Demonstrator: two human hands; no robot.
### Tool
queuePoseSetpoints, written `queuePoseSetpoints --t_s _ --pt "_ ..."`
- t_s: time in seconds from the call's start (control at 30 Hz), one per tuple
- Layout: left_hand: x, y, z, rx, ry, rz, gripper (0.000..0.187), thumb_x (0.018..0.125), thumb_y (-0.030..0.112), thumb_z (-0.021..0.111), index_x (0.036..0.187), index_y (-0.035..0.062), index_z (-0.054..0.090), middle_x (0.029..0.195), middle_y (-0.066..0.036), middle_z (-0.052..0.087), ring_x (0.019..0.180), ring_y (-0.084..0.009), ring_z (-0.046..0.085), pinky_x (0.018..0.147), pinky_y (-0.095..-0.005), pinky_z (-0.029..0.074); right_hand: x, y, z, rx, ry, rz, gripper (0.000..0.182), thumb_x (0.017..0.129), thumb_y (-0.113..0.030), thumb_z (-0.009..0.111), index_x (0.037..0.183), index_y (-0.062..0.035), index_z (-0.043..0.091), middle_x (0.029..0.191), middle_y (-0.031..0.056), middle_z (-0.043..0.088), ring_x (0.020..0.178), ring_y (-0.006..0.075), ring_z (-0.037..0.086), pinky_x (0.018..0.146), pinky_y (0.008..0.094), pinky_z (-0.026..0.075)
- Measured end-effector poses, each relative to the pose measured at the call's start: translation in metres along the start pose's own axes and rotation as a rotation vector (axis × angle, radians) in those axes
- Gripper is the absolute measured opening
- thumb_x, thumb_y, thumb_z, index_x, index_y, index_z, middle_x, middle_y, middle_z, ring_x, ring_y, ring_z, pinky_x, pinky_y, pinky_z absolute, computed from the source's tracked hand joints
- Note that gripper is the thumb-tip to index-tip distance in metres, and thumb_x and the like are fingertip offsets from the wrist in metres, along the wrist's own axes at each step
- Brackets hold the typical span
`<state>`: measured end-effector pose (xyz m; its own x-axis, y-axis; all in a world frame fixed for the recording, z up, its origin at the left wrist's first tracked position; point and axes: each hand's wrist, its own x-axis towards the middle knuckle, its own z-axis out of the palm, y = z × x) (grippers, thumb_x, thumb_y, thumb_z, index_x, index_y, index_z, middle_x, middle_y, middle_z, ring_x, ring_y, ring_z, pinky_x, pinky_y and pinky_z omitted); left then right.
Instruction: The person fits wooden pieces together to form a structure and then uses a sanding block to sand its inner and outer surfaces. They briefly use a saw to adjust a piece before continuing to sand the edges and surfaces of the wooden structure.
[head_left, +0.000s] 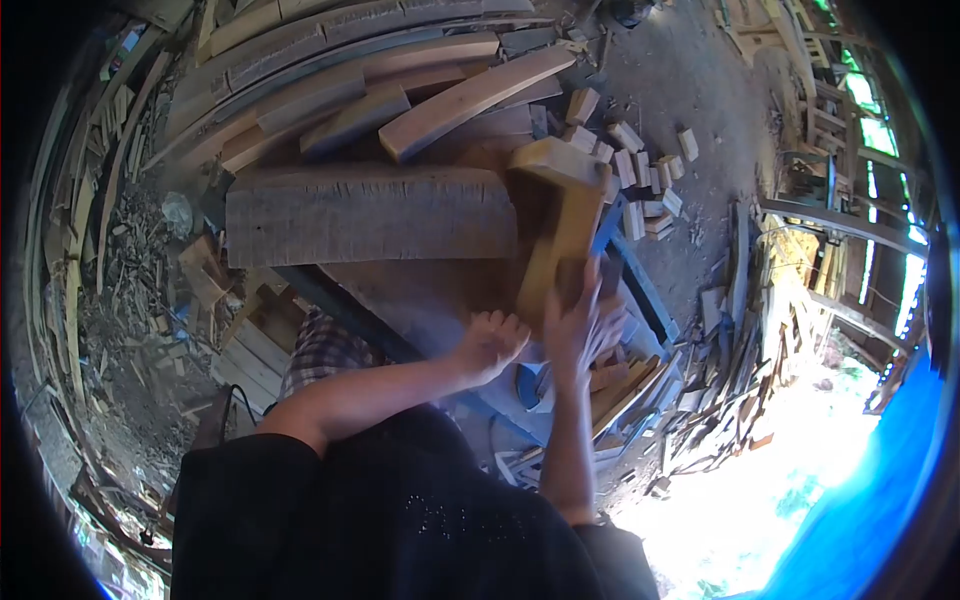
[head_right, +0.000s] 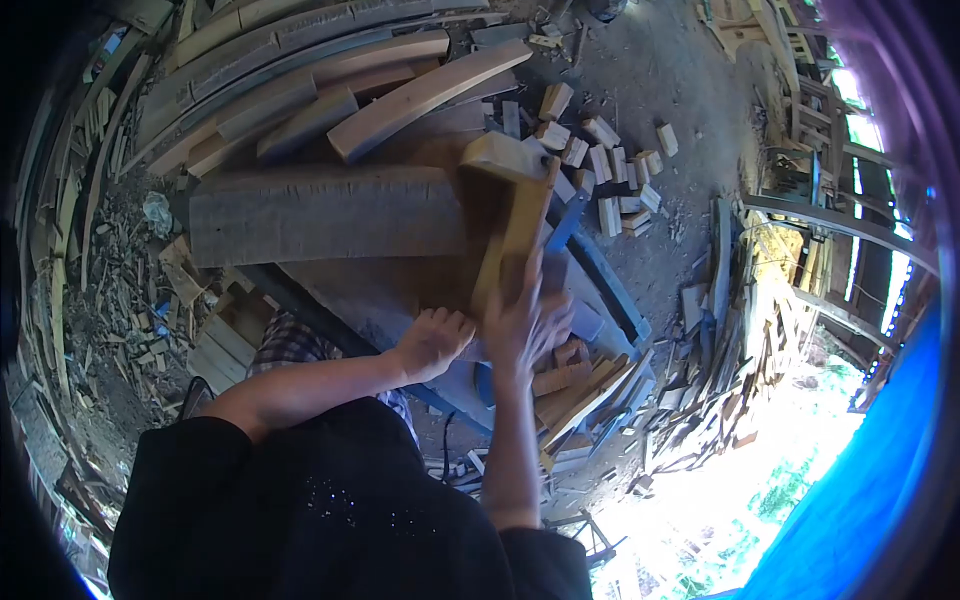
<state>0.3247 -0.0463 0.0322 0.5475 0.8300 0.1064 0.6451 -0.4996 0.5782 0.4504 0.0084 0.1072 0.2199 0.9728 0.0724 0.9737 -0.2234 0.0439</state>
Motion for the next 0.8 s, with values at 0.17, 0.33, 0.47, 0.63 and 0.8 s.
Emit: queuePoseSetpoints --t_s 0.17,0.33,0.47,0.63,0.8 --pt "-0.005 0.001 0.000 0.058 -0.014 0.021 0.018 0.077 0.014 0.065 0.092 0.0067 0.061 0.085 -0.009 0.060 0.077 -0.0251 0.060 0.067 -0.0367 0.048 0.085 -0.028 -0.002 0.021 0.050 0.047 0.079 0.083 -0.039 0.074 0.151 -0.0416 0.035 0.120 0.0282 0.048 0.112 0.0482 0.048 0.089 0.0587 0.040" --pt "-0.004 0.001 -0.009 -0.013 -0.092 0.035 0.019 0.077 0.015 0.065 0.094 0.0064 0.062 0.086 -0.009 0.060 0.078 -0.0258 0.060 0.068 -0.0367 0.047 -0.046 0.005 -0.013 0.009 -0.065 0.052 0.080 0.082 -0.039 0.073 0.153 -0.0397 0.035 0.130 0.0316 0.039 0.117 0.0502 0.043 0.090 0.0605 0.037" --pt "-0.003 0.000 -0.003 -0.041 0.012 0.005 0.021 0.077 0.015 0.064 0.096 0.0064 0.063 0.085 -0.008 0.060 0.078 -0.0244 0.059 0.066 -0.0371 0.047 -0.069 0.004 -0.015 -0.053 -0.053 0.010 0.081 0.081 -0.038 0.074 0.153 -0.0394 0.036 0.127 0.0311 0.038 0.117 0.0510 0.042 0.090 0.0615 0.035" --pt "-0.003 0.001 -0.002 0.080 -0.032 0.047 0.021 0.077 0.015 0.064 0.096 0.0072 0.062 0.084 -0.007 0.059 0.076 -0.0232 0.058 0.066 -0.0365 0.046 0.068 -0.021 0.002 -0.031 0.051 0.055 0.079 0.080 -0.040 0.076 0.150 -0.0391 0.038 0.112 0.0256 0.049 0.111 0.0481 0.048 0.087 0.0618 0.040" --pt "-0.006 0.000 -0.004 0.040 -0.052 0.043 0.020 0.073 0.014 0.066 0.091 0.0075 0.061 0.084 -0.008 0.059 0.077 -0.0239 0.059 0.066 -0.0362 0.046 0.022 -0.012 -0.013 -0.042 -0.060 0.056 0.080 0.084 -0.041 0.071 0.154 -0.0424 0.030 0.131 0.0331 0.040 0.116 0.0500 0.046 0.091 0.0610 0.037"
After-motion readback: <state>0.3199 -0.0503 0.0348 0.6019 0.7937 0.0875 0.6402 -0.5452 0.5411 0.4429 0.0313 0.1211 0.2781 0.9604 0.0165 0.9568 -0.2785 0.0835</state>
